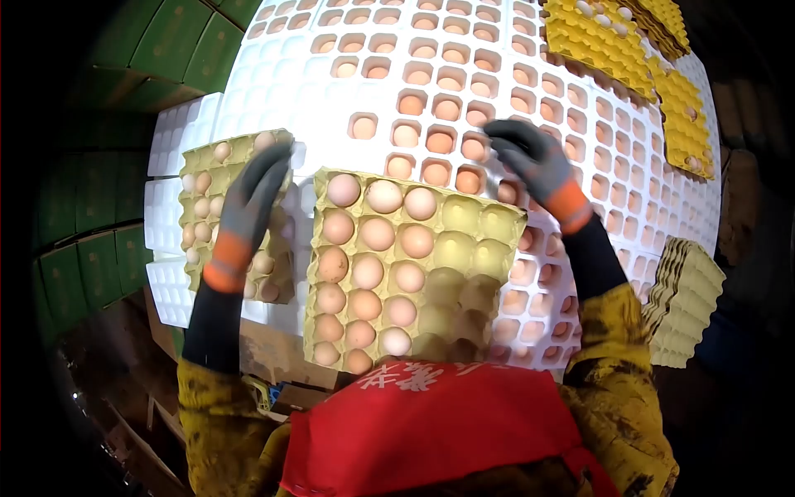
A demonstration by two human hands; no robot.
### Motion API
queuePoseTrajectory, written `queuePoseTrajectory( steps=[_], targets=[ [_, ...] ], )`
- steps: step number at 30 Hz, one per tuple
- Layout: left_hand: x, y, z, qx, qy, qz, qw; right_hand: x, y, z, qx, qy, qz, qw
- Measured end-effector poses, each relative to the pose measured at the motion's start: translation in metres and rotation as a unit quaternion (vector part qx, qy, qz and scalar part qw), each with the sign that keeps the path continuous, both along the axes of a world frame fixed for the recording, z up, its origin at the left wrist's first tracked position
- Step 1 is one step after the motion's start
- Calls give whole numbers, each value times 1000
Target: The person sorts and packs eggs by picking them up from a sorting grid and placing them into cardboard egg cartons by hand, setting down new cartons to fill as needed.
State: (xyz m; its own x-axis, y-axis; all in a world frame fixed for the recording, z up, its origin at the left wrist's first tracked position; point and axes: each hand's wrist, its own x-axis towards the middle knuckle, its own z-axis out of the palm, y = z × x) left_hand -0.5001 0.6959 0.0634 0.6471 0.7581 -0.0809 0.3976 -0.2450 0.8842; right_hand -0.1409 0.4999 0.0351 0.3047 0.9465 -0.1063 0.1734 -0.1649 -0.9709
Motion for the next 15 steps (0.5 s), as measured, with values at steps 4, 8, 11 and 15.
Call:
queuePoseTrajectory(
  steps=[4, 8, 11, 15],
  targets=[
    [-112, -73, -67, -166, 64, 42, 983, -18, -141, -25, -105, 22, -215, 971],
    [-126, -128, -120, -77, 38, -75, 994, -132, -213, -58, -129, 224, -211, 943],
    [-117, -121, -100, -14, 18, -124, 992, -178, -212, -97, -75, 214, -283, 932],
    [-107, -135, -116, -79, -43, -28, 996, -179, -218, -141, 54, 291, -358, 886]
  ],
)
